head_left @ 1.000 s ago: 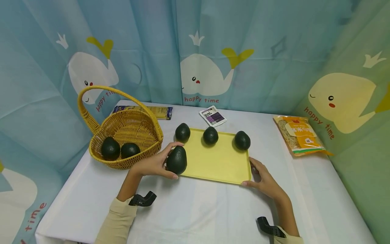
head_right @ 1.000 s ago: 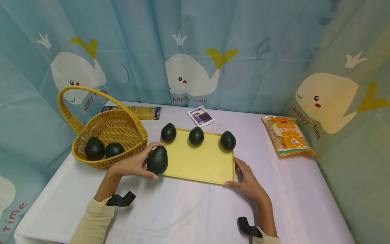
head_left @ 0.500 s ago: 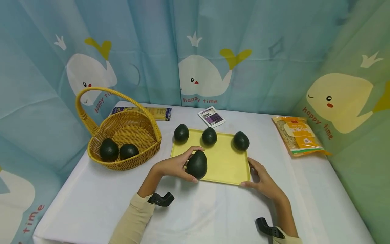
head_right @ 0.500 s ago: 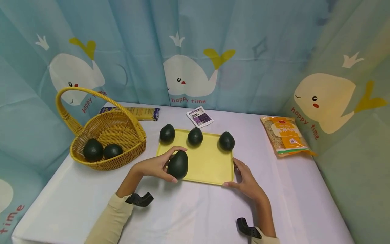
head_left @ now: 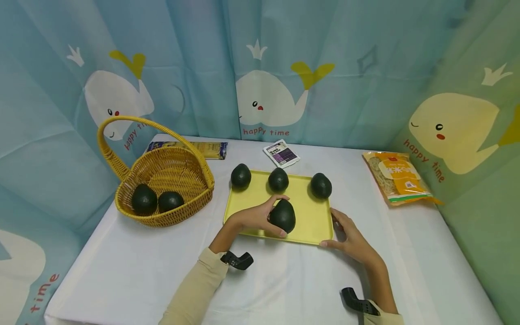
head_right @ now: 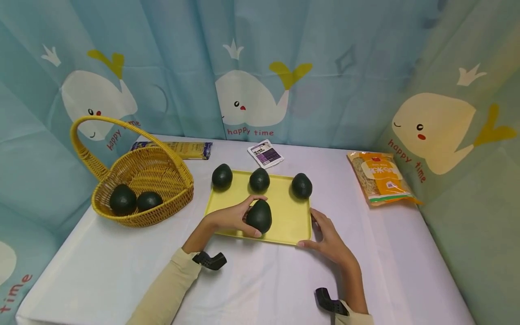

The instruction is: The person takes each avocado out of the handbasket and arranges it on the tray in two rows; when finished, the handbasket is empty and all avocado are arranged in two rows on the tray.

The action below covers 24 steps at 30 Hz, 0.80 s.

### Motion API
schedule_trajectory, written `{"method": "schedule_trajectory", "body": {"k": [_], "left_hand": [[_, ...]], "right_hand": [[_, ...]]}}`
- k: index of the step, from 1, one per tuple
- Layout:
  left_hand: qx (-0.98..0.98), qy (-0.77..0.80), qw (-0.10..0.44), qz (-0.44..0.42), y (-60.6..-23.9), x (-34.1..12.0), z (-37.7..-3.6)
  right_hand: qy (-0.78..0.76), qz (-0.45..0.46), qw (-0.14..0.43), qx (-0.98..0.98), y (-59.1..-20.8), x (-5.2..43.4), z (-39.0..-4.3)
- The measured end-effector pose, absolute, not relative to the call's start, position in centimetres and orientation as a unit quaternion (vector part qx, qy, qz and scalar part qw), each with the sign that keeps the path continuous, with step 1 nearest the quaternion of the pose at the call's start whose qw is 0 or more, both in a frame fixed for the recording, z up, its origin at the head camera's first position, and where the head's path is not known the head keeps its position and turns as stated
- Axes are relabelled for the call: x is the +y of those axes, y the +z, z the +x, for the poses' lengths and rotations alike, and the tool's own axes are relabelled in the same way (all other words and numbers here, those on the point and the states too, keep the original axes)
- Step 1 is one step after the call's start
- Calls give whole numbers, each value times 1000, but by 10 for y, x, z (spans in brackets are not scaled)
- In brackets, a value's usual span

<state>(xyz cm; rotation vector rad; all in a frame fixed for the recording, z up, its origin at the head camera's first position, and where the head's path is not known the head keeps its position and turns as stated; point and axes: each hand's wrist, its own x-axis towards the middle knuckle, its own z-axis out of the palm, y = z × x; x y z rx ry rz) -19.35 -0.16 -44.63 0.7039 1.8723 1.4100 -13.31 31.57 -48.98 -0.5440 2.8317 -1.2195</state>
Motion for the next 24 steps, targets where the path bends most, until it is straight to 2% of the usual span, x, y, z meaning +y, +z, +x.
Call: {"method": "schedule_trajectory", "body": {"k": [10,24], "left_hand": [[756,525,317,228,-461,26,-208],[803,462,253,279,-462,70,-213]], "right_hand": [[-393,-183,-3,901,-488,315,-134],[-406,-166,25,898,-485,314,-133]]}}
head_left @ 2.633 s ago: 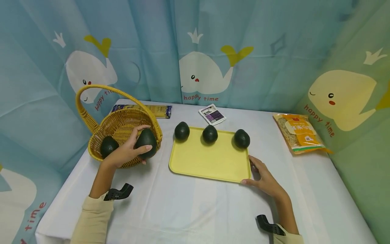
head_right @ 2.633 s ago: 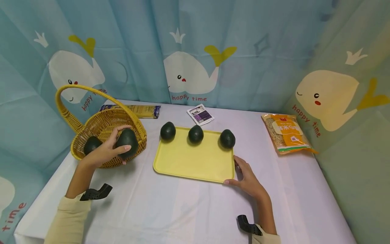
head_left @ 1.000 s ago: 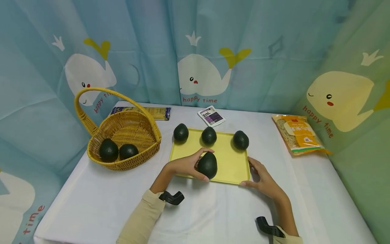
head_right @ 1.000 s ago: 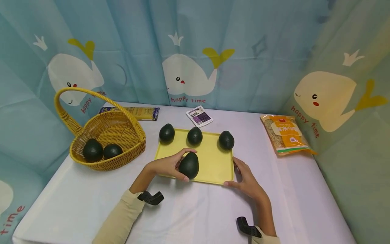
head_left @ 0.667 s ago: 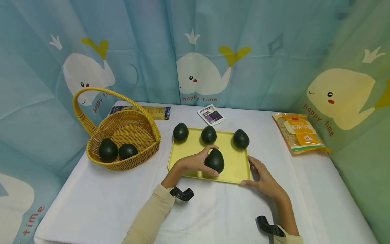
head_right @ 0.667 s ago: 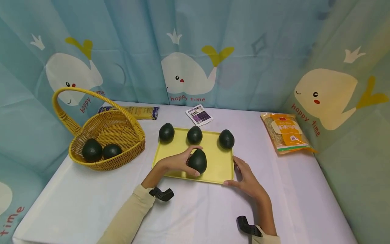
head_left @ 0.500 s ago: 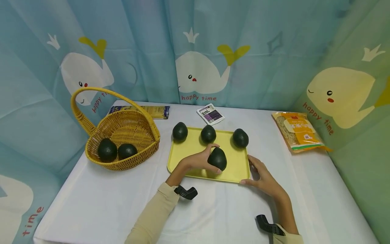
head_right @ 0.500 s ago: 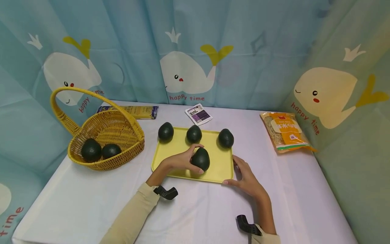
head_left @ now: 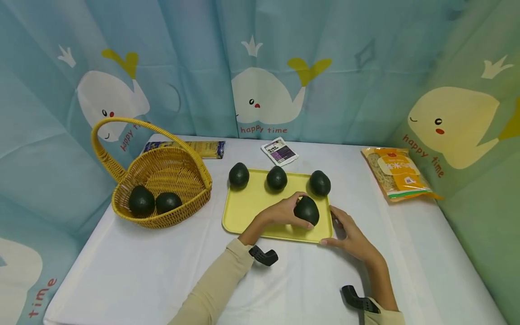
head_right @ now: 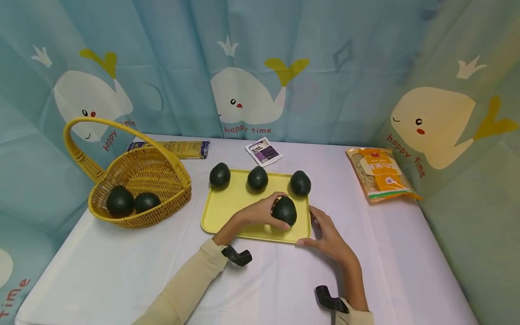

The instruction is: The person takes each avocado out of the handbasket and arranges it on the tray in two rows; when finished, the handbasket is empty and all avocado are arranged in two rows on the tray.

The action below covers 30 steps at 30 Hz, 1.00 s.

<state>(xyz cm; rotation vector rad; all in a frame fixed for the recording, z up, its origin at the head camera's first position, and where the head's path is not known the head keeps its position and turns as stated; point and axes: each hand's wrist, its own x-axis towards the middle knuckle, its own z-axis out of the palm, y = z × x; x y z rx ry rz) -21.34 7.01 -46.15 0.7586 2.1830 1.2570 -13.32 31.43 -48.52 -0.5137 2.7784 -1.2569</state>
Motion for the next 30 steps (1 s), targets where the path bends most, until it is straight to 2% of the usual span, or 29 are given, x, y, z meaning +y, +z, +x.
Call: {"method": "schedule_trajectory", "body": {"k": [10,17,22,30], "left_hand": [[803,450,225,320,-469,91,-208],[834,413,224,289,-467,94,-204],[831,418,216,298,-467,94,-203],[831,432,174,304,-469,101,-202]], "right_hand": [[-406,-180,6,896,-489,317,-136],[-410,-180,8,894,-491,318,-135],[-414,-171,20,894,-490,317,-134],[-406,-176,11,897,-487,317,-133]]}}
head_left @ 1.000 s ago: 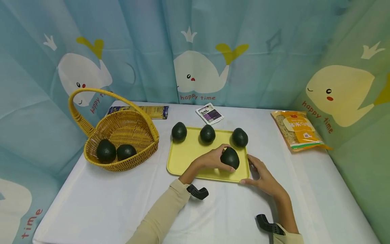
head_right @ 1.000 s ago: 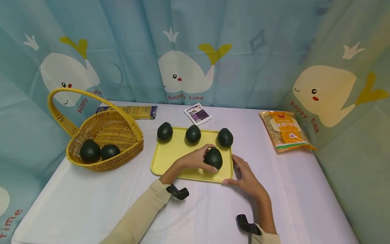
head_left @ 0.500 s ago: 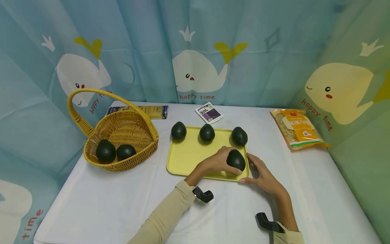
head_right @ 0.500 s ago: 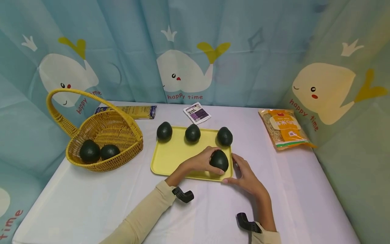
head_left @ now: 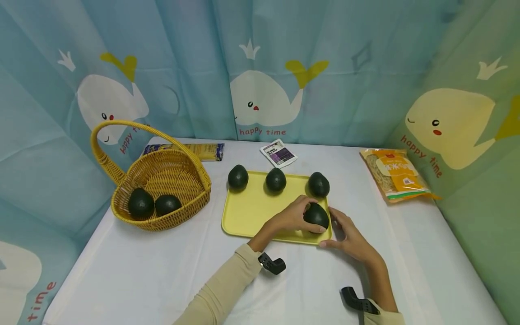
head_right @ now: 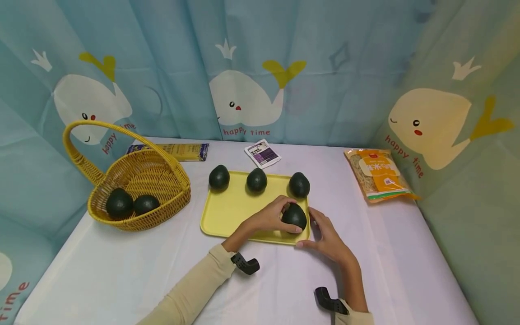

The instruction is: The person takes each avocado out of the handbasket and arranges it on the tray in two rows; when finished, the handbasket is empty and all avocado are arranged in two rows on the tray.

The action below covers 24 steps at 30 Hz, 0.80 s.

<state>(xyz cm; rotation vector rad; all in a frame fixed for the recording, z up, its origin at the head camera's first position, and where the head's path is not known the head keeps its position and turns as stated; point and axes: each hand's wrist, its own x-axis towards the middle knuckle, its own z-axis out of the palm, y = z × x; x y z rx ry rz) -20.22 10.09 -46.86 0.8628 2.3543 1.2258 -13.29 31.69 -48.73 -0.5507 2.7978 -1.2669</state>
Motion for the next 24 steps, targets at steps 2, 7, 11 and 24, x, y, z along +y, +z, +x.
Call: {"method": "schedule_trajectory", "body": {"k": [2,7,11,24], "left_hand": [[832,434,171,301,-470,103,-200],[829,446,166,294,-471,107,-196],[822,459,161,297,-471,110,-195],[820,461,170,294,-470,108,-192]], "right_hand": [[-407,-177,11,896,-488,317,-132],[-413,-178,13,893,-489,317,-132],[-418,-171,24,892,-487,317,-132],[-420,-150,48,894,-487,317,-132]]}}
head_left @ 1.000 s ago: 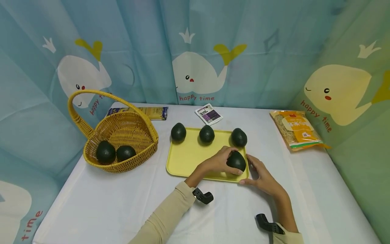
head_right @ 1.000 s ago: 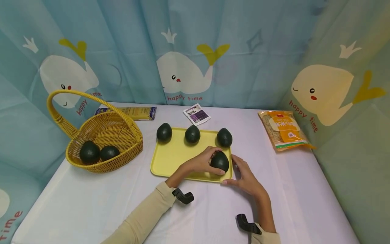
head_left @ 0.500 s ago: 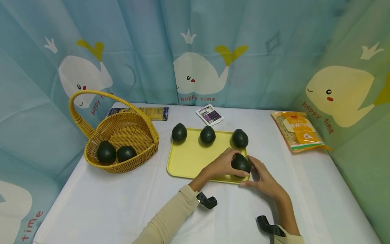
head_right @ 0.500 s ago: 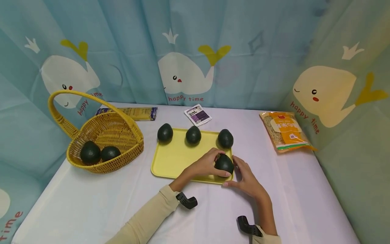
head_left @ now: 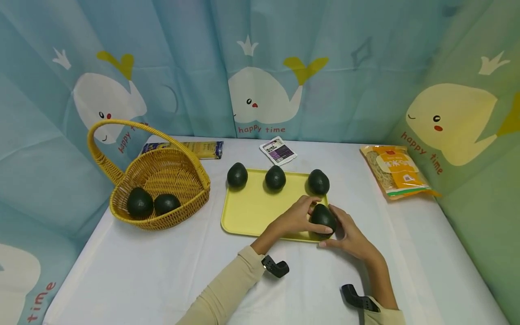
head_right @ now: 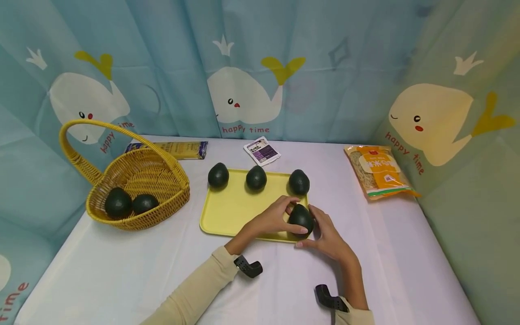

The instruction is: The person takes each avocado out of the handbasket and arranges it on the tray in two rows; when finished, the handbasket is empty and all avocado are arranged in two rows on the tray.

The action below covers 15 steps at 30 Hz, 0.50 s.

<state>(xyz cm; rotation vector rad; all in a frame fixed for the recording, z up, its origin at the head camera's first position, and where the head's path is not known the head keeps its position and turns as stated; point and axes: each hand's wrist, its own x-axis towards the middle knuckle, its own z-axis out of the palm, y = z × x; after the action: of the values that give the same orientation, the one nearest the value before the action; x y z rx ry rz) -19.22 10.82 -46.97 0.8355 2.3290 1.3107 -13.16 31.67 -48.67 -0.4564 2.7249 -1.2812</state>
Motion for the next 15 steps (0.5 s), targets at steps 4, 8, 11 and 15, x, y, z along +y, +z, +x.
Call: {"method": "schedule_trajectory", "body": {"k": [4,8,11,15], "left_hand": [[822,453,171,300,-468,106,-192],[818,457,176,302,-466,105,-192],[816,459,177,304,-467,104,-193],[815,459,180,304,-468,104,-194]], "right_hand": [[-416,-150,46,896,-486,317,-132],[-417,-147,48,895,-487,316,-132],[-420,-148,49,894,-487,316,-132],[-424,-151,50,892,-487,316,-133]]}}
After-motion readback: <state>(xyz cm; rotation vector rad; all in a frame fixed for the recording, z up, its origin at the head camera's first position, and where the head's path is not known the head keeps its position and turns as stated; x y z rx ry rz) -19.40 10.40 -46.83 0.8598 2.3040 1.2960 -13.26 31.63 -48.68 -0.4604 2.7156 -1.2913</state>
